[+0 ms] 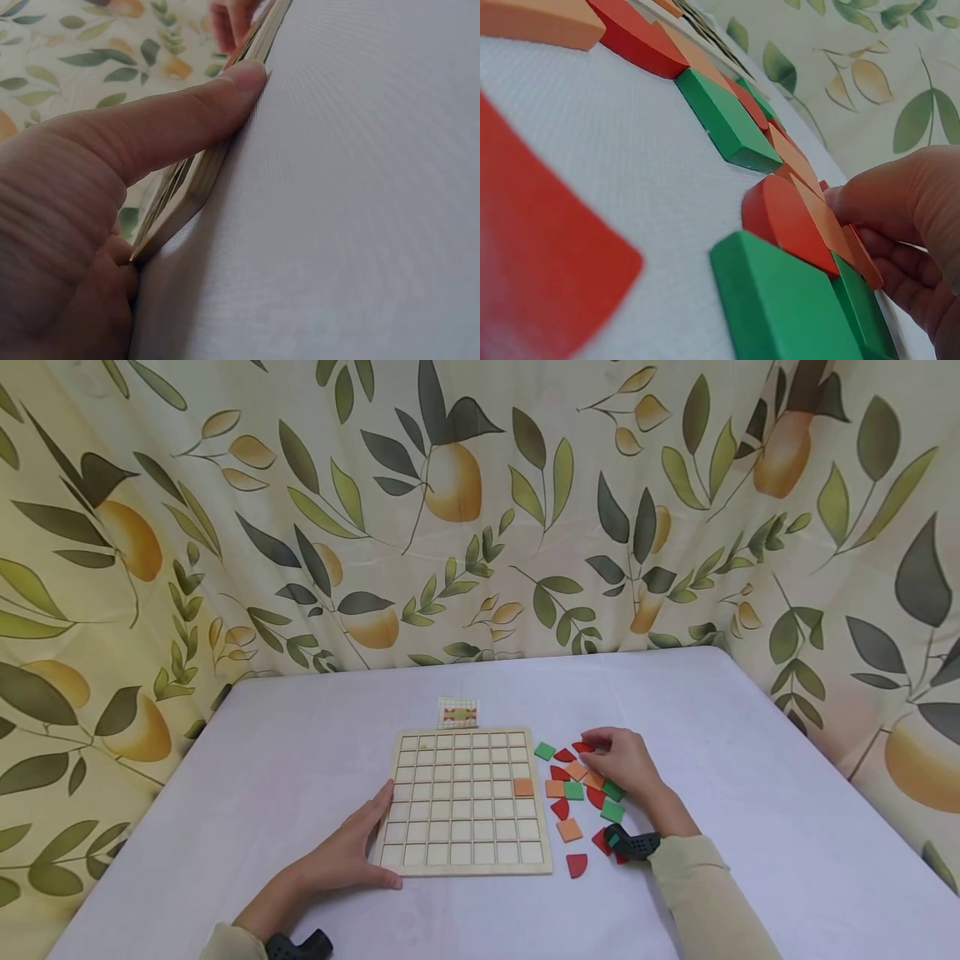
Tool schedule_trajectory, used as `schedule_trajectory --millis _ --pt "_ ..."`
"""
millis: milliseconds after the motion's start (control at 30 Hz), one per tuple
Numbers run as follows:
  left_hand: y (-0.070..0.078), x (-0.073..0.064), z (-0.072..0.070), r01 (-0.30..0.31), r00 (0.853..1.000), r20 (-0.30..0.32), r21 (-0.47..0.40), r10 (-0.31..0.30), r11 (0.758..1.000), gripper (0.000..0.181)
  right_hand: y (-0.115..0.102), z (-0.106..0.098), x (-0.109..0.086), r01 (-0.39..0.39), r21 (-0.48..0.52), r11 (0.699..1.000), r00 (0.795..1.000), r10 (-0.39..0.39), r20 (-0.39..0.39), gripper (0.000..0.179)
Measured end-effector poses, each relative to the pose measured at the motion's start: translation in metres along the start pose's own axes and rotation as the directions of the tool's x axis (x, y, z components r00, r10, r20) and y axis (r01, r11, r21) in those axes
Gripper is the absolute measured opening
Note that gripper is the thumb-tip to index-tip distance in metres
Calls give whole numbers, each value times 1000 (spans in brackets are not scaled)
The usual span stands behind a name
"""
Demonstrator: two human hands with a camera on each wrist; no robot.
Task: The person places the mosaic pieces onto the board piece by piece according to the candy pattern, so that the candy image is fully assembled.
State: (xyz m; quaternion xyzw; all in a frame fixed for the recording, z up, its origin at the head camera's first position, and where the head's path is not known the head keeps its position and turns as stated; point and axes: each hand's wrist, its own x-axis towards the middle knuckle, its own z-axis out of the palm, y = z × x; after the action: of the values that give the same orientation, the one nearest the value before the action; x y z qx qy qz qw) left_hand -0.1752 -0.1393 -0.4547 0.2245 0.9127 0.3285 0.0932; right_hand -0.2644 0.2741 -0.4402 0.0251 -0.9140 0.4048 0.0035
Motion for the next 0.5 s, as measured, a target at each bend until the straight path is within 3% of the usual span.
schedule_trajectory --millis 300,500 --pt "-2 0 1 0 1000 -2 -11 0 1000 134 -2 0 1 0 32 1000 1000 0 11 43" --pt "-2 1 1 4 1000 -4 0 -4 1000 134 -9 2 1 39 50 998 999 -41 28 42"
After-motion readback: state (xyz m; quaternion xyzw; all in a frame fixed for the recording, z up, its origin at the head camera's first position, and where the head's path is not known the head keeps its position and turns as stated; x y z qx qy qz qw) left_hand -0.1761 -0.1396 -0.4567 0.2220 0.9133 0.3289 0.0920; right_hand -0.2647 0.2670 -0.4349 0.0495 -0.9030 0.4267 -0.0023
